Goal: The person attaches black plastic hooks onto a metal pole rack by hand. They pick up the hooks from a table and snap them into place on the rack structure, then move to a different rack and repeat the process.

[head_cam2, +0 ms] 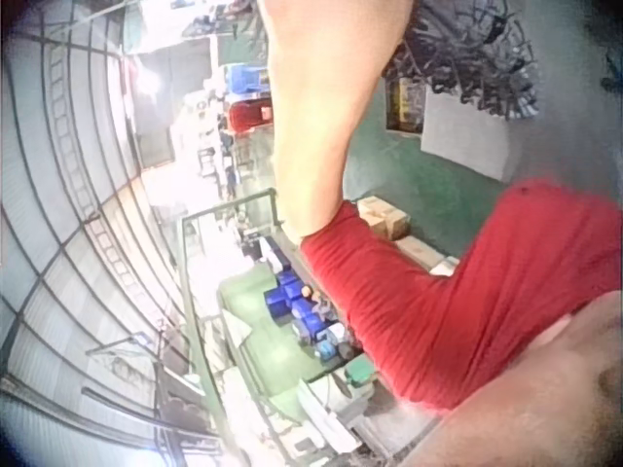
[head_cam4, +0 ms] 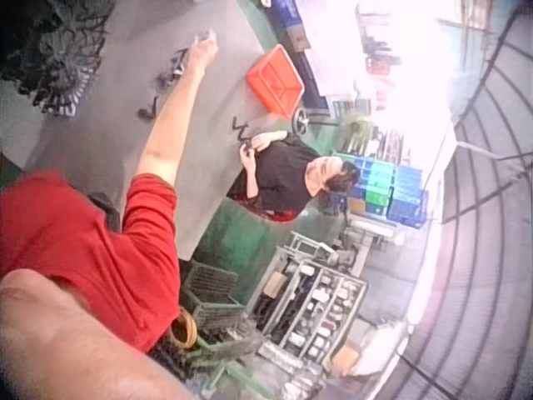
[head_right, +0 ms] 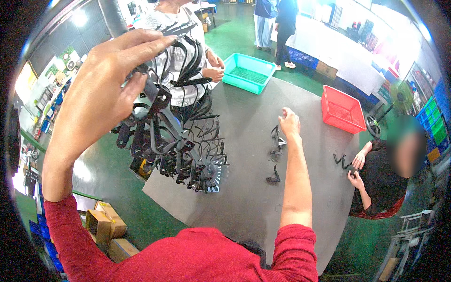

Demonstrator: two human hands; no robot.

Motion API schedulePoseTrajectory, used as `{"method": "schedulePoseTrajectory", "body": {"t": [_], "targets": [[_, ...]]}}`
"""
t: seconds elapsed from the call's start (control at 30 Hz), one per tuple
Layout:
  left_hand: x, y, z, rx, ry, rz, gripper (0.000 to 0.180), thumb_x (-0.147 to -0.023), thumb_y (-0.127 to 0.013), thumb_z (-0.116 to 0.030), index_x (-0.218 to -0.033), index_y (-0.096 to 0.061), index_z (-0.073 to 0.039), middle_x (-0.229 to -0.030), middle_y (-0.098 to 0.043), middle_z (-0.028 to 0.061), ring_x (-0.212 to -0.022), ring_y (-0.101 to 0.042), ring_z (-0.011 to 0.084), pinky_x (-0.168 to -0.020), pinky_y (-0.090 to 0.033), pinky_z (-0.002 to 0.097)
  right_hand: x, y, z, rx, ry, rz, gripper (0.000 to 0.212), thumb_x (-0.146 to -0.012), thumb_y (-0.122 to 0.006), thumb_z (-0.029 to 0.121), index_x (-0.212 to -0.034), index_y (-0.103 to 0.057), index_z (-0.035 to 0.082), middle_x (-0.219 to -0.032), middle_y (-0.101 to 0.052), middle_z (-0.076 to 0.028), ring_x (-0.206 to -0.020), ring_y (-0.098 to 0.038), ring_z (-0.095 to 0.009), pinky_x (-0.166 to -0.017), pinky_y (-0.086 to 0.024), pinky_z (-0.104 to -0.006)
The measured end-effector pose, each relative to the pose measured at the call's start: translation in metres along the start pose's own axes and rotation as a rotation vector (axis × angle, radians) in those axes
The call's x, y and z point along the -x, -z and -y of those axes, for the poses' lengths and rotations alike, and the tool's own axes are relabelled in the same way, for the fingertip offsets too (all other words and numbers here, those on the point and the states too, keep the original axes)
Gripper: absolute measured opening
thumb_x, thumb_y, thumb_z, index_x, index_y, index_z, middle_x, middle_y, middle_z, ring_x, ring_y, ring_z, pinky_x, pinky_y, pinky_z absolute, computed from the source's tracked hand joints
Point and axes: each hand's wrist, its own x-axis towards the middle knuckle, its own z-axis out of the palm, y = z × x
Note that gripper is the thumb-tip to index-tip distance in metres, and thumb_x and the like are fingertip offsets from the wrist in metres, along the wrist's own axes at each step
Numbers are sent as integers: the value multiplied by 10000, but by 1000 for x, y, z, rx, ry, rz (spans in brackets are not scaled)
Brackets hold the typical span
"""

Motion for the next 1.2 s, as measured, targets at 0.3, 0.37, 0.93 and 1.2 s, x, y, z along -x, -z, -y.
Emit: {"method": "schedulePoseTrajectory", "body": {"t": [0.3,0.37,0.93,1.2], "targets": [[9,16,12,117,-93,159,667,-722,-618,-106,-1349,-400,-36,-1289,-478,235,-1194,-462,371,-1026,-351,397,106,160,281,-1023,596,53,226,-890,-566,79,-1097,-607,-4,-947,-678,-99,-903,-641,-121,-801,-492,-262],[4,22,23,211,-178,227,718,-700,-630,-116,-1360,-367,-6,-1326,-447,229,-1234,-430,359,-1048,-328,395,111,162,295,-1127,552,164,234,-892,-562,70,-1104,-598,-23,-945,-674,-104,-881,-640,-117,-792,-493,-252],[21,24,27,446,-264,129,669,-608,-551,89,-1258,-481,-51,-1254,-518,161,-1196,-474,342,-972,-422,394,118,165,308,-1162,431,166,159,-869,-577,58,-965,-646,-48,-785,-674,-54,-725,-607,-81,-660,-475,-220],[26,17,20,398,-210,55,540,-619,-589,135,-1118,-614,-68,-1148,-595,114,-1064,-577,305,-866,-492,366,114,174,302,-979,506,213,150,-887,-567,45,-982,-643,-44,-828,-670,-73,-772,-624,-100,-682,-498,-232]]}}
